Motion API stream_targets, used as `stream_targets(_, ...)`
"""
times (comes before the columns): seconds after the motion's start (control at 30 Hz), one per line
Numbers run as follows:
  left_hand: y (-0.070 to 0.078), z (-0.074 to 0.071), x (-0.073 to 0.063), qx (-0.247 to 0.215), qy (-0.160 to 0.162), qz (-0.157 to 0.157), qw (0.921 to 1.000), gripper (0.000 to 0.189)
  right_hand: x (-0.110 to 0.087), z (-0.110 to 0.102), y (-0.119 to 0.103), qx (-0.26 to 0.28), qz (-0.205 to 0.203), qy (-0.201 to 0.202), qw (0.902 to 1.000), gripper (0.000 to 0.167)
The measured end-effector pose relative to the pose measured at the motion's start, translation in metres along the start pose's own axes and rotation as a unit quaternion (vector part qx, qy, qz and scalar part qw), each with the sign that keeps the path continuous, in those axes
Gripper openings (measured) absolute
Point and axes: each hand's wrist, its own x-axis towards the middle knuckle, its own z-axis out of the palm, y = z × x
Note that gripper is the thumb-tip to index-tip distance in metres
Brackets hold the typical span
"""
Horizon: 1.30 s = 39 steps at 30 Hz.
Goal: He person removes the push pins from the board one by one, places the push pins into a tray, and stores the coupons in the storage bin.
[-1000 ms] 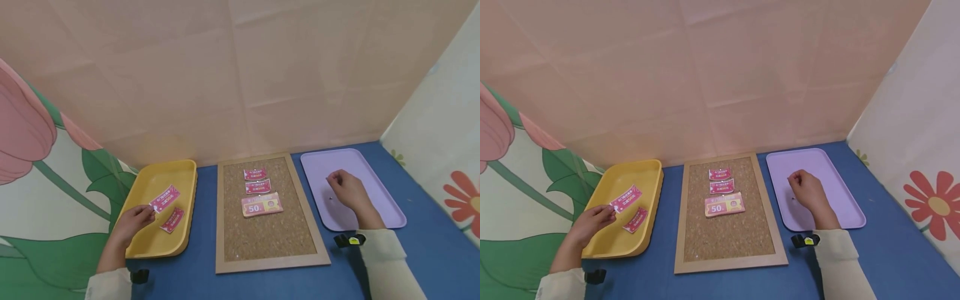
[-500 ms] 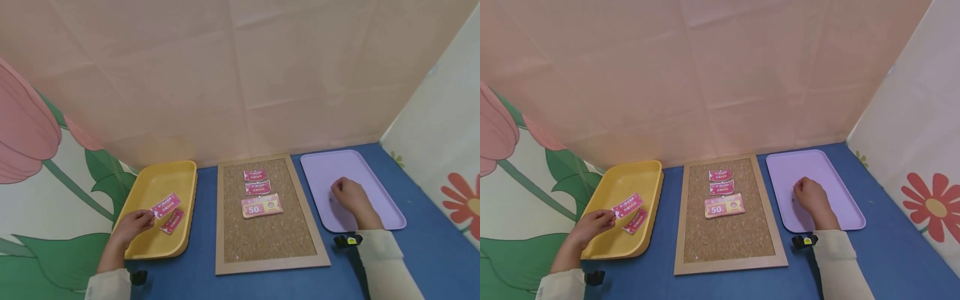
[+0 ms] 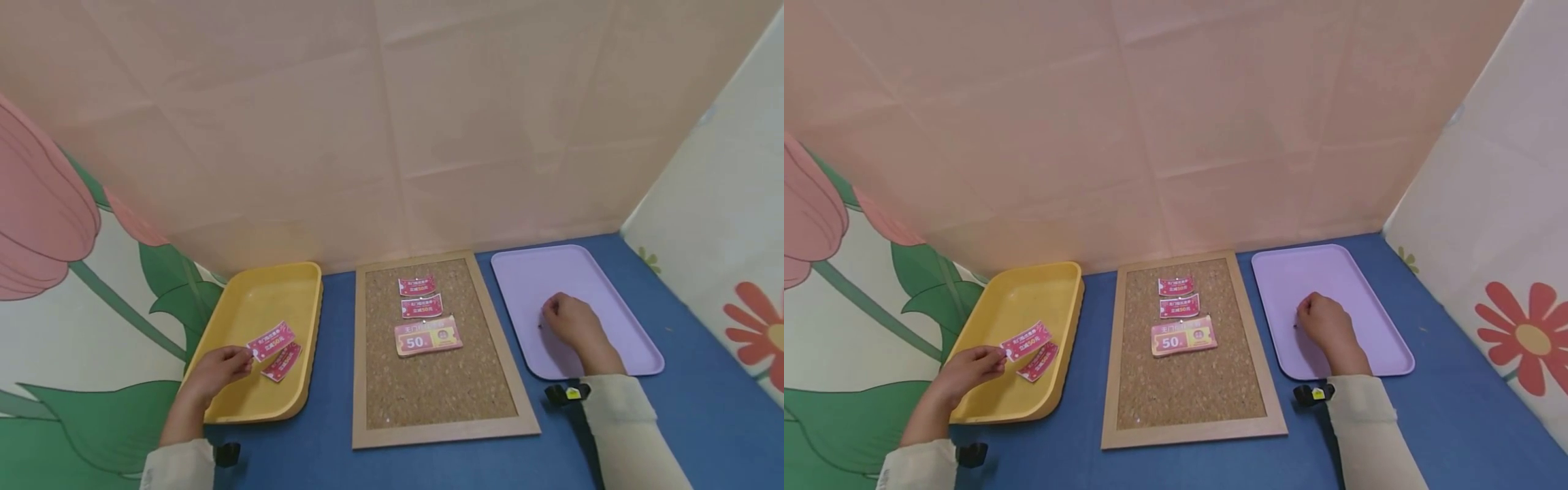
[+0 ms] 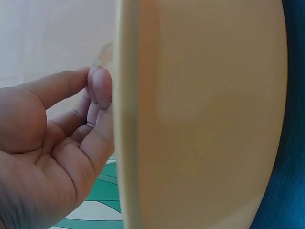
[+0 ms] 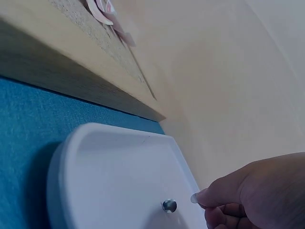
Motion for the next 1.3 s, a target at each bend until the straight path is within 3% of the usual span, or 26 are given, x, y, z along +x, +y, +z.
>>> stream_targets(0.37, -0.004, 0.001, 0.001, 0.011, 0.0, 0.009, 0.9999, 0.043, 0.002, 0.001, -0.002, 0.011, 0.02, -0.023, 0.9995, 0.022)
stream_targets(0.47, 0.001, 0.0, -0.003, 0.068, 0.018, 0.011, 0.9975, 0.047, 0.002, 0.001, -0.003, 0.008, 0.017, -0.018, 0.9997, 0.024)
stream_targets(0.57, 0.012, 0.0, -0.01, 0.145, 0.054, 0.025, 0.9877, 0.053, 0.003, 0.001, -0.005, 0.008, 0.016, -0.009, 0.9998, 0.025)
stream_targets(0.67, 0.03, 0.004, -0.021, 0.182, 0.085, 0.049, 0.9784, 0.059, 0.002, -0.001, -0.008, 0.007, 0.009, 0.002, 0.9999, 0.026)
stream_targets(0.97, 0.085, 0.034, -0.041, 0.112, 0.122, 0.153, 0.9743, 0.052, -0.003, -0.009, -0.02, 0.015, -0.006, 0.01, 0.9998, 0.033)
stream_targets(1.13, 0.105, 0.052, -0.047, 0.073, 0.118, 0.199, 0.9701, 0.049, -0.007, -0.015, -0.031, 0.02, -0.015, 0.008, 0.9997, 0.039)
stream_targets(1.3, 0.12, 0.077, -0.052, 0.024, 0.099, 0.223, 0.9694, 0.043, -0.013, -0.02, -0.045, 0.031, -0.041, 0.018, 0.9985, 0.041)
